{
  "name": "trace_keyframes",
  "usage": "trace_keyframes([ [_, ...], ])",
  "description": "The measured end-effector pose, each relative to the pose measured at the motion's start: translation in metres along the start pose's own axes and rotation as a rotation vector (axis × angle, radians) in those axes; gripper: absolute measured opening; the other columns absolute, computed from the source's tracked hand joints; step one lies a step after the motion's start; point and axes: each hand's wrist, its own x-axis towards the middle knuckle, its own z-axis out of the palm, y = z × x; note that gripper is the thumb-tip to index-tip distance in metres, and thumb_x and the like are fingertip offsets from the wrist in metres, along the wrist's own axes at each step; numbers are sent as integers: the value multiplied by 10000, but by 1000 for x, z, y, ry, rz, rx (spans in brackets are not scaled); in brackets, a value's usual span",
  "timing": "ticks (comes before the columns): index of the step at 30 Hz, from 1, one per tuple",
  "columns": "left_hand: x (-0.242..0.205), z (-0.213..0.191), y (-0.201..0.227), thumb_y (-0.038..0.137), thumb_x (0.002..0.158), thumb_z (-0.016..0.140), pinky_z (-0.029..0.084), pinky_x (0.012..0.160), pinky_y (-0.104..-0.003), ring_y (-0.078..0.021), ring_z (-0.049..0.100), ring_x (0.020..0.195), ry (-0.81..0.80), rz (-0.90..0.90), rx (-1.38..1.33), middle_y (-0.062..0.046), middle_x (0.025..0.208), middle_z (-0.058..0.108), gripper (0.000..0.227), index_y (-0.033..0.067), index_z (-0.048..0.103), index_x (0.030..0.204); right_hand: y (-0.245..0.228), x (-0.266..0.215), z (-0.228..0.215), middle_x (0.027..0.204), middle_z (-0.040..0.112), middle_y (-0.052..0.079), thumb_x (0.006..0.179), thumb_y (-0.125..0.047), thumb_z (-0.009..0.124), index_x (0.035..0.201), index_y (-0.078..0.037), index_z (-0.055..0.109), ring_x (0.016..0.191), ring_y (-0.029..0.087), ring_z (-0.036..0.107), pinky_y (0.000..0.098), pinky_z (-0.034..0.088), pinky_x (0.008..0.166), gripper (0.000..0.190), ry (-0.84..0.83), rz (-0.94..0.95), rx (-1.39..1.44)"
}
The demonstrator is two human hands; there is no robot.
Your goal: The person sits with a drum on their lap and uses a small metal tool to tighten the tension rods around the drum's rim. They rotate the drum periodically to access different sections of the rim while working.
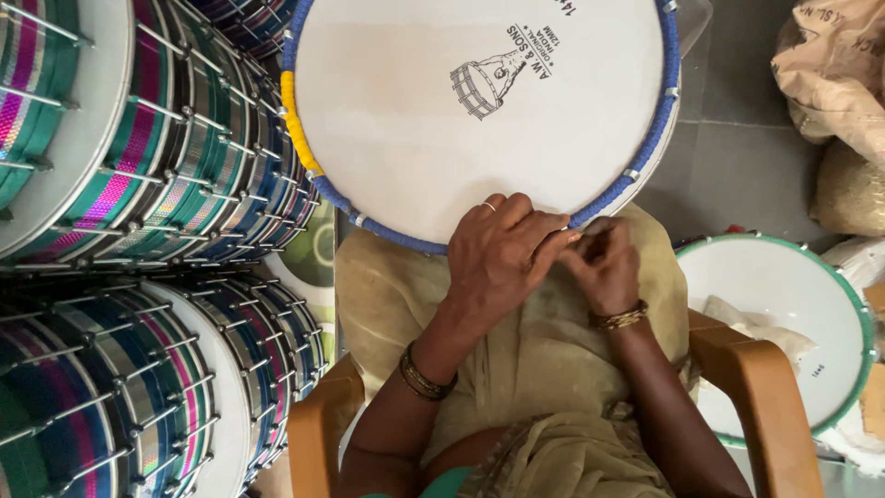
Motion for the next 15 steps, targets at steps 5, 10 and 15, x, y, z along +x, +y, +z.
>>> trace_keyframes([
  [5,0,0,-1,217,862,840,443,671,-353,-201,564,720,-14,-6,-5,-21,804,587,193,90,773,990,-7,8,8,806,673,61,831,-134,858,1111,-17,506,672,104,641,271,534,612,464,-14,-82,-86],
  [10,2,-1,1,248,856,847,445,660,-351,-212,557,719,4,0,-2,-24,801,583,221,86,773,986,8,15,-6,792,649,61,859,-162,892,1109,-24,503,681,113,605,274,518,623,483,66,-48,-20],
  [15,0,-1,0,247,857,845,439,662,-358,-207,555,716,-10,-4,-1,-23,800,578,224,83,776,992,7,6,-10,832,657,60,826,-156,914,1113,-28,498,718,103,624,266,531,642,521,40,-97,54],
])
